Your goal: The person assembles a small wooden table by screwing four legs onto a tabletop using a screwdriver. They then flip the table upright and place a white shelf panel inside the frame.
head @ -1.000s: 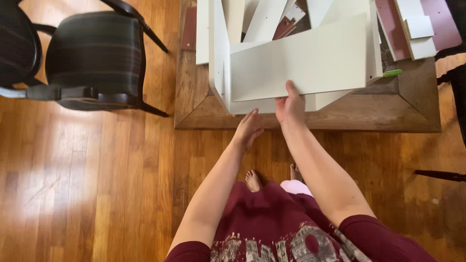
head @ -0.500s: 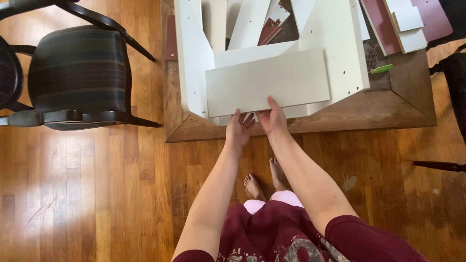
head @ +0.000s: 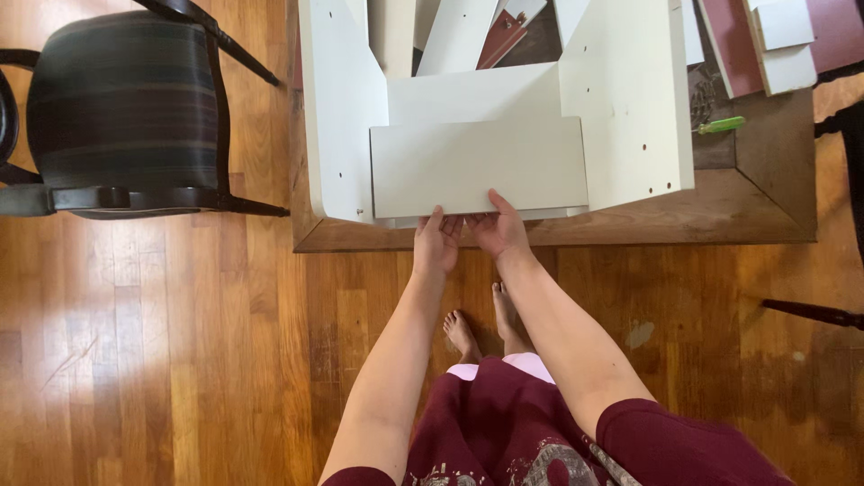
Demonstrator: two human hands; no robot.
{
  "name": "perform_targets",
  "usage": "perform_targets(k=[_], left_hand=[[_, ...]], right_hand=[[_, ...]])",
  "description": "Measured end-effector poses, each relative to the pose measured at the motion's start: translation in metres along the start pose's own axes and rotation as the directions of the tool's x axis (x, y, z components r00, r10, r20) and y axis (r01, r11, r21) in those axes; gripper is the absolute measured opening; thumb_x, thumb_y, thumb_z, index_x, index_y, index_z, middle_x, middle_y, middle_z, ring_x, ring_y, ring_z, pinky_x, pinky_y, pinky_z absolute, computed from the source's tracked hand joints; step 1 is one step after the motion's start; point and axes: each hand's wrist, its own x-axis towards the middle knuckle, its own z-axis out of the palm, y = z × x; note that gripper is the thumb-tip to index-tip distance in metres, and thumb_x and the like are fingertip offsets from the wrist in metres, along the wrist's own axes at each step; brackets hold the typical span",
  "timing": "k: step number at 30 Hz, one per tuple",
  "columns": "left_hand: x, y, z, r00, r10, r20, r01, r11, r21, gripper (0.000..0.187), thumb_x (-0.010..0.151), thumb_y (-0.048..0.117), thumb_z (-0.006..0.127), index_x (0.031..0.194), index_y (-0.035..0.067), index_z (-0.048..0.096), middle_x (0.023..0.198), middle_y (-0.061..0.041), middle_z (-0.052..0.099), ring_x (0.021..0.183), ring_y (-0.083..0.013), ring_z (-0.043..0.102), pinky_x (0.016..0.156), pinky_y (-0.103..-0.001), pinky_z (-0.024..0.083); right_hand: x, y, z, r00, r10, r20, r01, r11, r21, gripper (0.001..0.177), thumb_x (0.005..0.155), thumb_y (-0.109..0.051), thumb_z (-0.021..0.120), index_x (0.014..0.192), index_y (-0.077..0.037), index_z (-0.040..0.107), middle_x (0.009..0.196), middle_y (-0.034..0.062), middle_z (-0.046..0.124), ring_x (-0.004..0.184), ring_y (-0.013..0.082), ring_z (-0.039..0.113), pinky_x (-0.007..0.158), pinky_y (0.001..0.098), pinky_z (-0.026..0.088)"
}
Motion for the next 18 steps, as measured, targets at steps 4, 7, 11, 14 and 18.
perform_targets(k=[4,7,11,14,18], left_hand=[[0.008,-0.006,0.001,0.999,0.043,-0.012,-0.043,0.999,-0.019,0.038,0.104,0.011,0.052,0.142,0.010,0.044,0.133,-0.012,0.056,0.119,-0.0275,0.061,0.104,-0.044,0.055],[0.012,-0.005,0.009,0.997,0.074,-0.032,-0.074,0.997,-0.014,0.041,0.105,0.011,0.050,0.144,0.009,0.041,0.135,-0.014,0.055,0.119,-0.0292,0.063,0.103,-0.045,0.057],[0.010,0.004,0.031,0.991,0.130,-0.019,-0.130,0.991,0.024,0.047,0.105,0.012,0.049,0.150,0.011,0.036,0.139,-0.012,0.053,0.121,-0.0284,0.062,0.104,-0.044,0.051],[0.008,0.014,0.055,0.982,0.186,-0.025,-0.184,0.981,0.066,0.051,0.105,0.011,0.049,0.152,0.014,0.033,0.141,-0.009,0.052,0.122,-0.0251,0.060,0.107,-0.042,0.049],[0.006,0.030,0.082,0.960,0.274,0.052,-0.278,0.947,0.158,0.048,0.106,0.013,0.048,0.152,0.012,0.034,0.143,-0.006,0.051,0.126,-0.0208,0.059,0.110,-0.039,0.047]], right_hand=[[0.007,-0.007,-0.011,0.996,0.060,0.063,-0.048,0.982,-0.180,0.036,0.102,-0.020,0.059,0.135,-0.007,0.052,0.132,0.0101,0.056,0.115,0.0250,0.055,0.098,0.0433,0.047],[0.001,-0.015,-0.012,0.988,0.125,0.095,-0.092,0.951,-0.294,0.035,0.100,-0.021,0.058,0.132,-0.008,0.051,0.130,0.0111,0.055,0.115,0.0259,0.057,0.098,0.0433,0.049],[-0.021,-0.033,-0.015,0.985,0.161,0.066,-0.099,0.833,-0.545,0.041,0.100,-0.022,0.059,0.138,-0.012,0.047,0.130,0.0115,0.057,0.114,0.0249,0.058,0.096,0.0409,0.049],[-0.042,-0.048,-0.021,0.990,0.136,-0.040,-0.129,0.747,-0.653,0.045,0.101,-0.024,0.056,0.142,-0.011,0.047,0.129,0.0122,0.061,0.112,0.0243,0.059,0.095,0.0385,0.051],[-0.066,-0.075,-0.036,0.966,-0.052,-0.253,-0.156,0.662,-0.733,0.039,0.101,-0.018,0.057,0.137,-0.002,0.054,0.119,0.0150,0.067,0.104,0.0232,0.065,0.092,0.0364,0.057]])
